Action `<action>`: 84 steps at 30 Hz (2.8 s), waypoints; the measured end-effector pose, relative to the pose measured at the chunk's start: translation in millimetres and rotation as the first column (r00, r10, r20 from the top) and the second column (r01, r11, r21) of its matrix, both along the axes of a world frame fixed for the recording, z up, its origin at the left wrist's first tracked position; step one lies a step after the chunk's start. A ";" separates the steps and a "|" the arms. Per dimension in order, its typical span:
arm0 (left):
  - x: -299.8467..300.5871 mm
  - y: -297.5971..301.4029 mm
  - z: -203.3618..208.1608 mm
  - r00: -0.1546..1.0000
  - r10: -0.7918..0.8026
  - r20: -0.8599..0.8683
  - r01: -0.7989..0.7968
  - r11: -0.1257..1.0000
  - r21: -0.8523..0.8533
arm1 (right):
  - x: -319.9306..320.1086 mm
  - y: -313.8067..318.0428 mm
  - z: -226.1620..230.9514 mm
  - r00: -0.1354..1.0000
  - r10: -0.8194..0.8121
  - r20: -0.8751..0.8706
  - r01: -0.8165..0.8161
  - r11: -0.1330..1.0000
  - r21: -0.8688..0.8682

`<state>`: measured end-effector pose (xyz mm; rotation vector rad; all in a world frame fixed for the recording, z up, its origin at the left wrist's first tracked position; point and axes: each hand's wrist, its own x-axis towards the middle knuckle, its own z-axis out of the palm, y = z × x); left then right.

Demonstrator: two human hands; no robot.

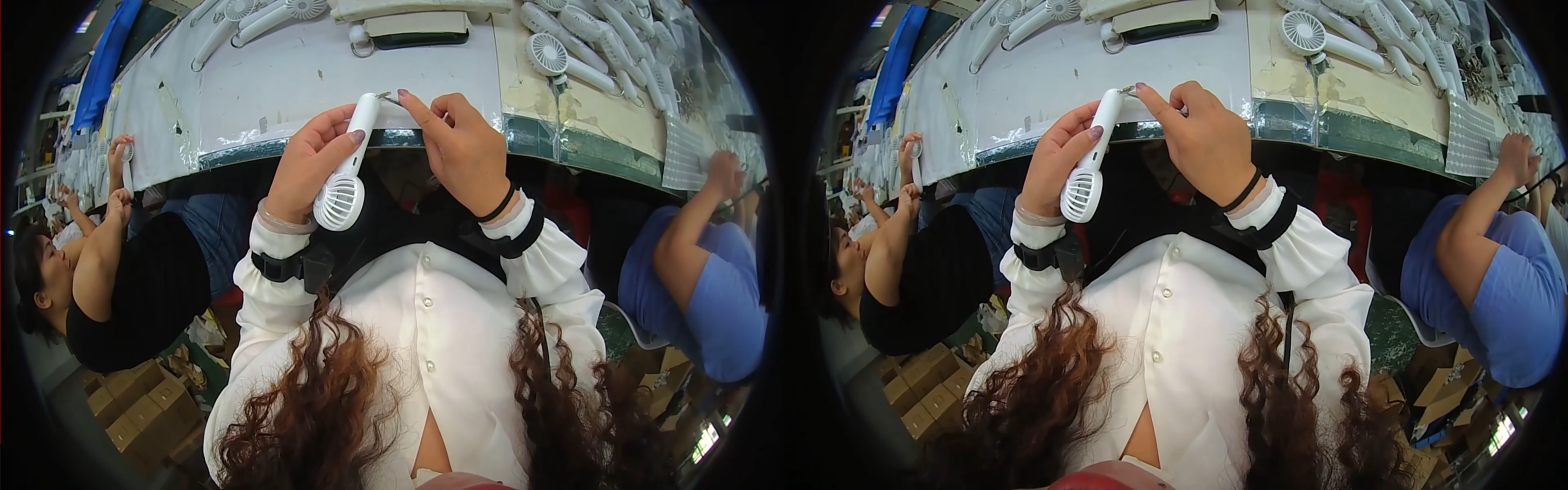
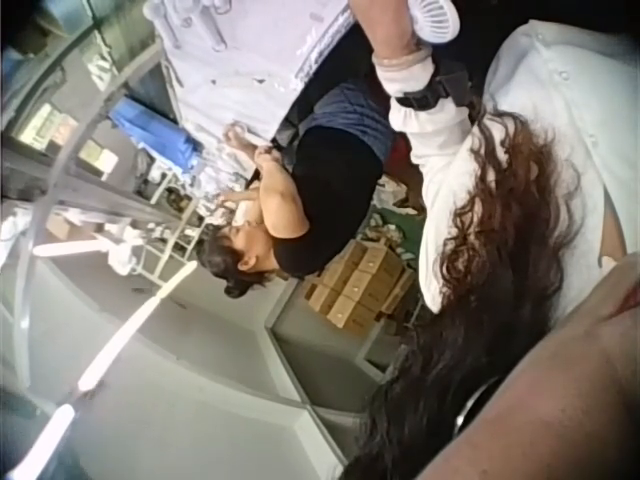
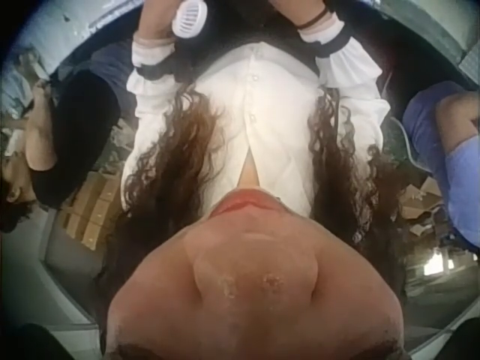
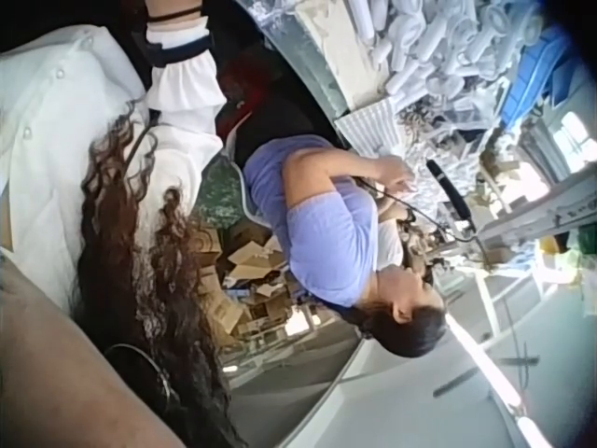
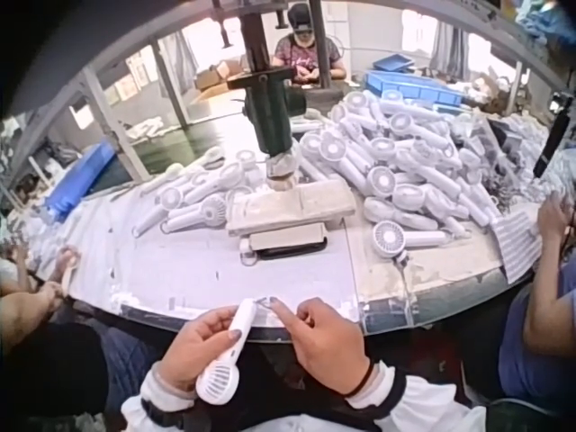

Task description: The person picks up a white handheld fan, uses a small blade to trim the plastic handle, and attaches a metal ring to the base. They then set the finished fan aside and repeat the process with another fan.

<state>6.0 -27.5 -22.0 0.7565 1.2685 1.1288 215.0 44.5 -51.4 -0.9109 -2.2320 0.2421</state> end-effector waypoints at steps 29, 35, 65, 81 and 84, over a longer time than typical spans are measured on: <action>9.2 -4.6 10.2 0.979 0.061 0.195 -0.034 0.990 -0.138 | 0.8 20.8 1.8 0.996 -0.074 0.039 0.066 0.979 0.193; 0.2 -9.0 0.5 0.985 -0.035 0.166 0.046 0.997 -0.062 | 6.0 23.2 6.7 0.990 0.044 -0.137 -0.046 0.999 -0.013; 2.2 50.6 -22.7 0.781 0.136 -0.610 0.158 0.901 0.403 | -11.9 59.3 -7.8 0.901 -0.015 -0.433 -0.297 0.706 -0.643; 9.7 75.2 -21.0 0.515 0.211 -0.831 0.256 0.888 0.383 | 8.6 67.1 -7.5 0.786 -0.126 -0.605 -0.352 0.713 -0.606; 10.6 73.3 -21.0 0.524 0.225 -0.821 0.243 0.885 0.398 | 8.7 67.1 -8.0 0.785 -0.125 -0.607 -0.353 0.714 -0.605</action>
